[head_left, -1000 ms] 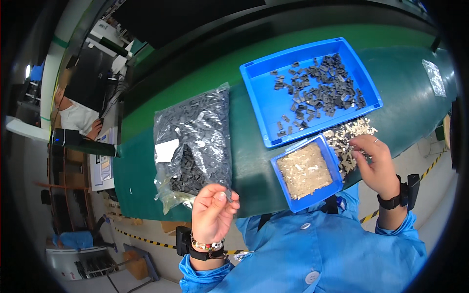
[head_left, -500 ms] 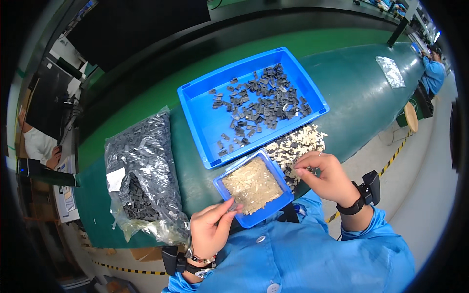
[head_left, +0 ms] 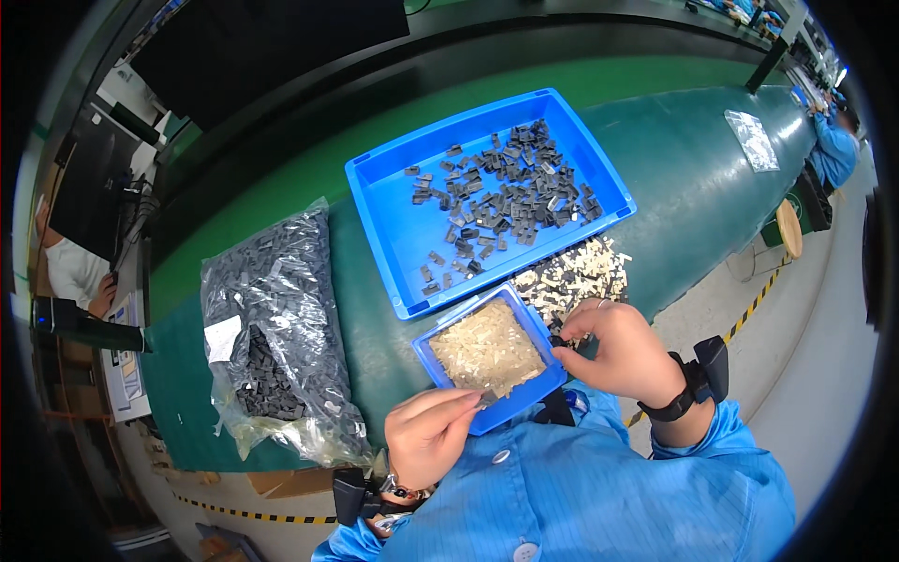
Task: Sorting and inspecting small metal and plastic components into plastic bins at a manufacturing workstation.
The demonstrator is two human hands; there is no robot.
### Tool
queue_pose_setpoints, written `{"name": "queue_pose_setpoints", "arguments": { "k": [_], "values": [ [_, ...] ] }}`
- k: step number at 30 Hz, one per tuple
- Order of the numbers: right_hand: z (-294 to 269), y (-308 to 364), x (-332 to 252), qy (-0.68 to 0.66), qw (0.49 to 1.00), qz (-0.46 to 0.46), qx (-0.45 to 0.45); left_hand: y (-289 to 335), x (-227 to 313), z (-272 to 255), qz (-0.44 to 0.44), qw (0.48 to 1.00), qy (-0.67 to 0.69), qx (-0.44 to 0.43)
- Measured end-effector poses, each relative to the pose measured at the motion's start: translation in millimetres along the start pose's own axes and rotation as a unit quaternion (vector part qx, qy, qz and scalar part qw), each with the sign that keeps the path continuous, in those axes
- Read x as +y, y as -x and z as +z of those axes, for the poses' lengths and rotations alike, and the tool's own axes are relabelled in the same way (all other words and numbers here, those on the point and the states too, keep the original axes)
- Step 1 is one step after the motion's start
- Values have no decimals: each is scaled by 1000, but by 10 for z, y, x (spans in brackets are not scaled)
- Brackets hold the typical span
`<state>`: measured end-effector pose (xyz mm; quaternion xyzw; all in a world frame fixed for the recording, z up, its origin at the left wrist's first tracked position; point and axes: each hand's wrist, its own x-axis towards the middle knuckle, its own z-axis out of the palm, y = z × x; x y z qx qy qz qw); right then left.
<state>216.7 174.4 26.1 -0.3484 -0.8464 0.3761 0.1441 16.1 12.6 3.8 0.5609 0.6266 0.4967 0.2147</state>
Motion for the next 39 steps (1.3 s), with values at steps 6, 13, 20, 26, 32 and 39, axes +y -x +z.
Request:
{"name": "queue_pose_setpoints", "arguments": {
  "k": [6, 13, 20, 26, 32, 39],
  "values": [
    [34, 29, -68, 37, 999, -15, 2, 10, -18, 20, 1, 1000, -9, -9],
    [45, 51, -209, 34, 997, -68, 29, 2, -8, 35, 3, 1000, -15, -5],
    [131, 75, -433, -228, 970, -75, -29, -39, 86, 36, 7, 999, -34, 2],
    [270, 54, -513, -212, 973, -97, -3, -24, 131, 19, 27, 998, -55, 23],
    [283, 35, -529, -177, 979, -103, -6, -19, 139, 15, 21, 998, -50, 32],
    [286, 19, -540, -170, 981, -97, -2, -16, 123, 12, 22, 998, -42, 30]
  ]
}}
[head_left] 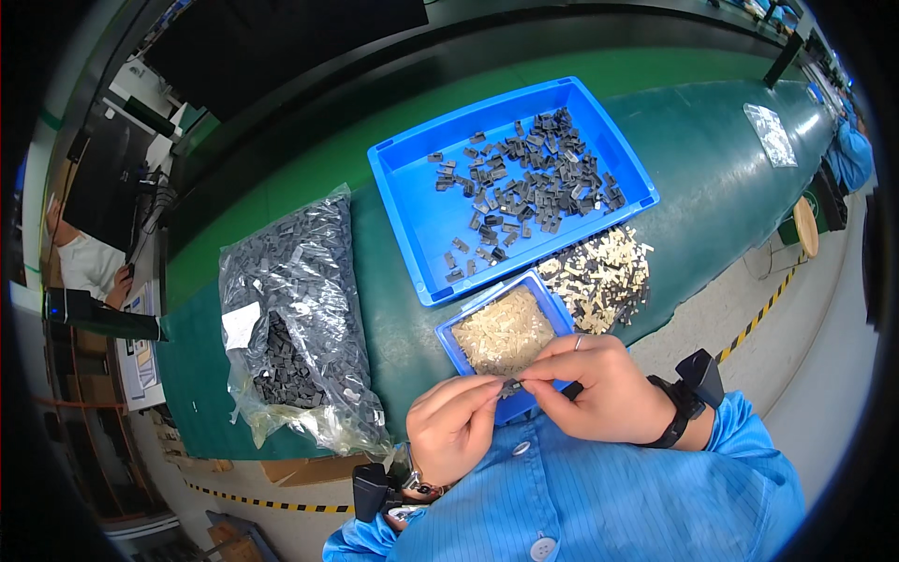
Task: Sorting and inspecting small metal and plastic components into plastic bins at a manufacturing workstation.
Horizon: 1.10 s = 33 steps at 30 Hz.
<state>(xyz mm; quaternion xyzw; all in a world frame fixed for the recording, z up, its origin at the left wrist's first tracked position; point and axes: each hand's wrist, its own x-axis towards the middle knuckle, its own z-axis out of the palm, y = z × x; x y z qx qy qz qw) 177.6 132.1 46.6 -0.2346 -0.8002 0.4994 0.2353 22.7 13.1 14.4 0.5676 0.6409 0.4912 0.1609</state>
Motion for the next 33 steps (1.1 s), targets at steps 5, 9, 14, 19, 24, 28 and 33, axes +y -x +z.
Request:
{"name": "queue_pose_setpoints", "arguments": {
  "k": [5, 9, 14, 19, 24, 28, 33],
  "values": [
    [3, -15, -9, -1, 1000, 4, -4, -13, 11, -1, 0, 1000, -3, 4],
    [1, -25, -16, 6, 1000, 8, -11, -11, 6, 0, -2, 1000, -4, 5],
    [7, -30, -11, 6, 1000, 10, -9, -13, -1, -6, 3, 1000, -3, 4],
    [3, -34, -10, 1, 1000, 18, -10, -13, -19, -2, -1, 1000, 8, 0],
    [-14, -30, -34, -25, 999, 19, -20, 11, 15, -24, -28, 999, 37, -3],
    [-29, -46, -24, -40, 998, 23, -30, -11, 1, -33, -25, 998, 56, -5],
    [-36, -14, -4, -140, 986, 76, -49, -20, -9, -37, 10, 998, 68, -5]
  ]
}}
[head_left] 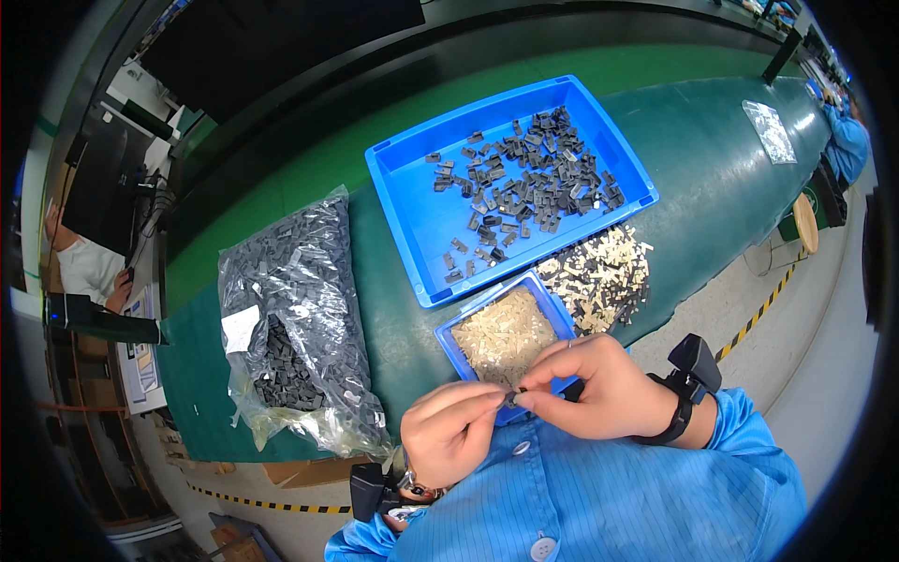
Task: Sorting and inspecting small metal and plastic components into plastic bins at a manufacturing workstation.
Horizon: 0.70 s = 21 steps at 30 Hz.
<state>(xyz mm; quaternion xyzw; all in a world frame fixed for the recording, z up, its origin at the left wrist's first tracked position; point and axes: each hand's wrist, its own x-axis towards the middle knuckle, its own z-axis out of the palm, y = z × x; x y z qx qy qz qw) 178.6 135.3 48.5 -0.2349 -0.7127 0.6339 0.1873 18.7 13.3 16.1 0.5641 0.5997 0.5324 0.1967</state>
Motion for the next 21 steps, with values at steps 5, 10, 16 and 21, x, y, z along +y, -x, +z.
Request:
{"name": "queue_pose_setpoints", "arguments": {
  "k": [5, 10, 16, 21],
  "values": [
    [-4, -11, -2, -43, 995, 70, -53, 7, 12, -2, 31, 999, 21, 8],
    [18, 6, 103, -219, 961, 143, -96, 47, -24, 3, 77, 991, 112, 12],
    [228, 46, 396, -641, 726, 214, -129, 88, -39, 130, 55, 984, 143, 96],
    [307, 30, 325, -654, 721, 190, -128, 146, -76, 249, 33, 959, 232, 159]
  ]
}}
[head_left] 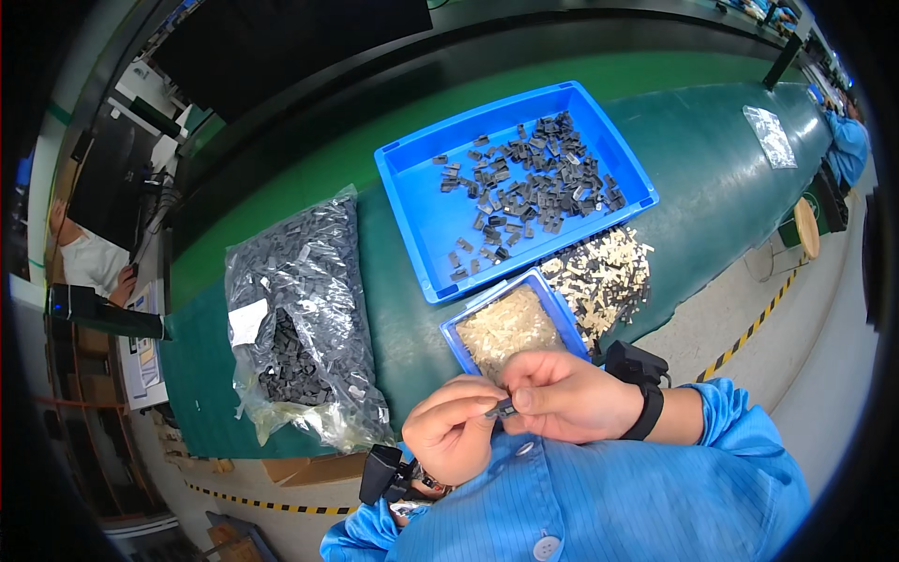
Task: Sorting and inspecting small metal and plastic components into plastic bins at a manufacturing workstation.
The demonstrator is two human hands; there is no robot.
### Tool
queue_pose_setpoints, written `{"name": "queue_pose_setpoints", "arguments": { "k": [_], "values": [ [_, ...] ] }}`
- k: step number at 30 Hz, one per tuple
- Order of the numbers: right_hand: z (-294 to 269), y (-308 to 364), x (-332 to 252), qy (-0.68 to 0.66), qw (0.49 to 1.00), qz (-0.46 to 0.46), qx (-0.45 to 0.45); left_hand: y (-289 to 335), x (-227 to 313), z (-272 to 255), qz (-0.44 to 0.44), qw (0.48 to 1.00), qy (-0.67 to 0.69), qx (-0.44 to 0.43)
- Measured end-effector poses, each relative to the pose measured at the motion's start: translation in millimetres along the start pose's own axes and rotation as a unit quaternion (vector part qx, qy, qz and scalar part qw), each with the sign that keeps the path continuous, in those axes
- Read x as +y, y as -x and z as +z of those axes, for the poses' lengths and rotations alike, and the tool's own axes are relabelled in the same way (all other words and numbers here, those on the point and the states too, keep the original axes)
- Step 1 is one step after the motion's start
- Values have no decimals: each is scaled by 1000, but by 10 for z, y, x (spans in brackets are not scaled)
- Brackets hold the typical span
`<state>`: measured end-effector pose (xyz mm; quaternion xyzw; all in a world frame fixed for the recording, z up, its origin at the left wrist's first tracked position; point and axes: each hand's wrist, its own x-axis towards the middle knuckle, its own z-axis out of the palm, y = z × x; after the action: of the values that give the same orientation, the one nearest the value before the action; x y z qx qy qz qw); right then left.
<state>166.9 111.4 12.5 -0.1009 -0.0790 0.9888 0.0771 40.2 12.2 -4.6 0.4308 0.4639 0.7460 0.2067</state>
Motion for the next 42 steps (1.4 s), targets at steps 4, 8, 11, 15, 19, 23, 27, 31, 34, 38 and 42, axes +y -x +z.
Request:
{"name": "queue_pose_setpoints", "arguments": {
  "k": [4, 8, 11, 15, 19, 23, 27, 31, 34, 38, 42],
  "values": [
    [102, -9, -87, 420, 881, -217, 23, 65, -8, 18, -23, 999, 21, 33],
    [114, -9, -197, 624, 720, -305, -7, 80, 33, -20, -63, 998, 2, 25],
    [180, -20, -301, 781, 509, -355, -67, 61, 77, -53, -74, 996, -52, -10],
    [257, -57, -237, 829, 416, -372, -45, 27, 105, -19, -60, 990, -130, 5],
    [314, -111, -238, 872, 384, -301, -31, -114, 155, -52, 28, 953, -299, -26],
    [315, -185, -324, 881, 393, -256, -58, -140, 180, -204, 65, 931, -355, -51],
    [265, -285, -616, 852, 384, -348, 74, -195, 364, -494, 95, 883, -459, -18],
    [84, -382, -1018, 805, 401, -378, 222, -274, 492, -998, -12, 799, -594, 93],
    [69, -296, -1059, 819, 379, -375, 212, -255, 475, -1448, 1, 749, -658, 77],
    [31, -100, -986, 829, 391, -347, 197, -256, 503, -1648, -57, 723, -688, -5],
    [-132, 116, -956, 825, 389, -341, 226, -293, 480, -1674, -138, 685, -712, -76]
  ]
}}
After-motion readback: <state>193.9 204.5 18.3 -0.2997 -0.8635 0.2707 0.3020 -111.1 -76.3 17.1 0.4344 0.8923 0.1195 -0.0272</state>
